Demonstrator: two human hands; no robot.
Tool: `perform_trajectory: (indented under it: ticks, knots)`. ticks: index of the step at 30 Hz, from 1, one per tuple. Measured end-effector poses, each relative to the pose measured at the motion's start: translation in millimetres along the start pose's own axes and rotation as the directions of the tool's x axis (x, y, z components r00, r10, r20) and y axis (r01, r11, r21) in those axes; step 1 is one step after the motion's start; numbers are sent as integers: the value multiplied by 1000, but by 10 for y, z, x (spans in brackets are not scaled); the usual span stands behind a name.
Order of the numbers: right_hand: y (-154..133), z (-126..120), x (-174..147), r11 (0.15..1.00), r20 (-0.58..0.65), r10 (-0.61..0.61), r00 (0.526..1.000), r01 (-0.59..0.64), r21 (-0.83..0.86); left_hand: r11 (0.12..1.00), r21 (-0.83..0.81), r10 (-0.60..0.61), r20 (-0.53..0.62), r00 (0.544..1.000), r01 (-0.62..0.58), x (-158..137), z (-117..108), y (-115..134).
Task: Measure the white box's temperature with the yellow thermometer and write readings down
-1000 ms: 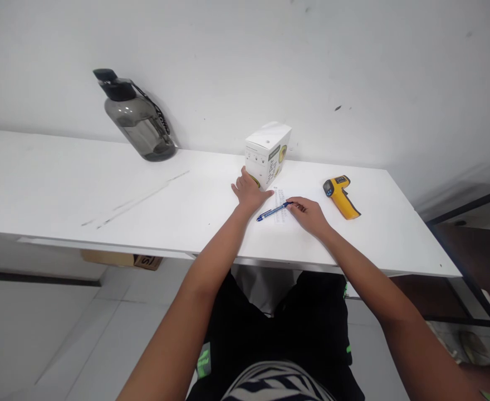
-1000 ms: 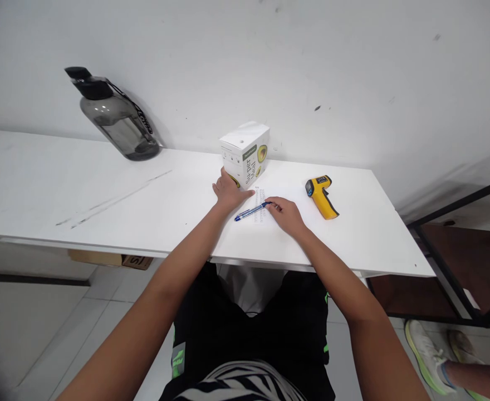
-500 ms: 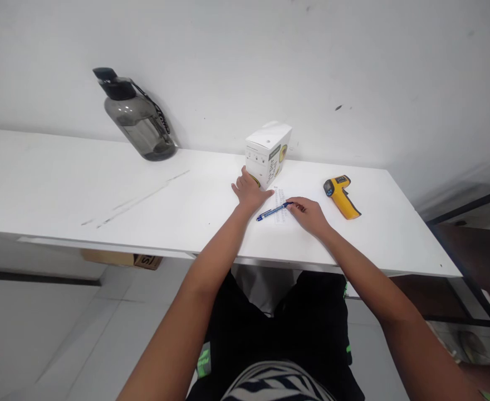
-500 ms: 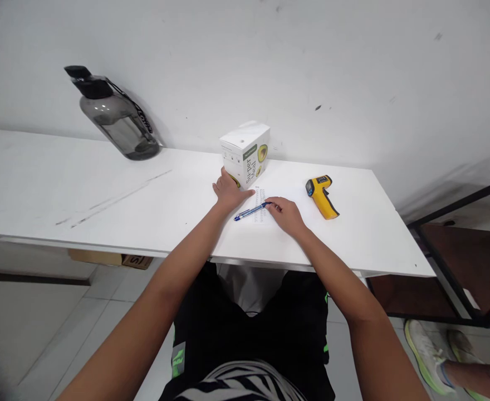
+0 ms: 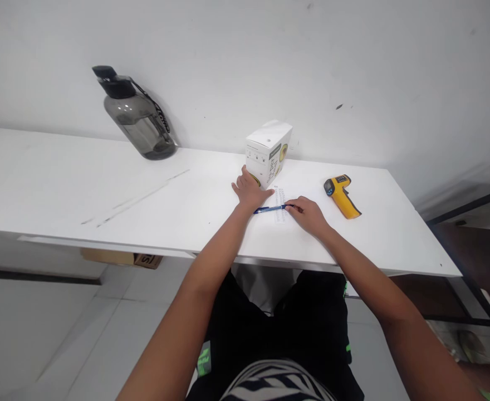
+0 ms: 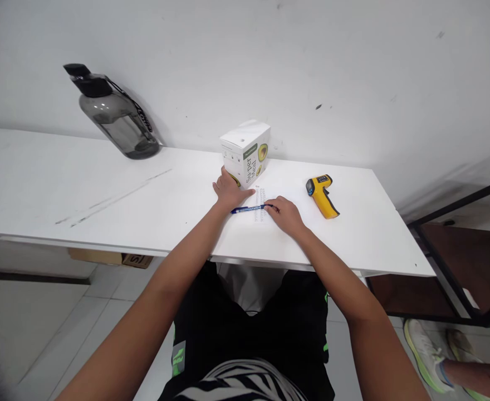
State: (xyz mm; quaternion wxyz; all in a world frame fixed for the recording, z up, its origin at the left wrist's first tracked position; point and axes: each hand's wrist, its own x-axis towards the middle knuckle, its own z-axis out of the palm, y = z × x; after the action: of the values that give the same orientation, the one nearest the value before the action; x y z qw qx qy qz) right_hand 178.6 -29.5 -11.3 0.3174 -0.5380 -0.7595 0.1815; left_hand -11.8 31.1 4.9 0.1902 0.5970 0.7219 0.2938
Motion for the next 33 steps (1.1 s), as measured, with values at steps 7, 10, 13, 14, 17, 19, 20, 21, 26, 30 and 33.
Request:
perform_trajectory:
  ticks: [7,10,13,14,17,19,20,21,26,30,33]
  knots:
    - [-41,-12,-1,999,21,11,1000,-10,-48,1000,3,0,6,1000,0,8,3,-3]
    - [-59,-18,-6,998,19,24,1000,-22,-56,1000,4,-3,11,1000,3,11,9,-5]
    - [-68,-19,-5,997,-8,36,999,-37,-67,1000,1,3,5,1000,-3,10,12,-5]
    - [-69,-18,-3,996,-19,46,999,-47,-69,1000,1,2,2,1000,-2,9,11,-3]
    - [-69,-14,4,994,-43,91,995,-94,-62,1000,7,-5,-4,1000,5,6,7,6]
    - [-67,-12,9,992,-45,113,993,-116,-54,1000,11,-4,-10,1000,4,7,7,10]
    - [-66,-11,11,991,-45,119,992,-122,-52,1000,12,-3,-13,1000,4,8,8,10]
    - [-65,-11,12,991,-43,124,991,-127,-52,1000,12,-2,-14,1000,3,9,10,9]
    - [-62,-14,6,986,-36,164,986,-165,-16,1000,5,0,-5,1000,0,12,14,0]
    - [-65,-17,-1,984,-22,177,984,-177,22,1000,8,8,-11,1000,-8,13,19,-6]
    - [-68,-20,-2,986,-9,167,986,-167,19,1000,9,18,-22,1000,-18,21,31,-17]
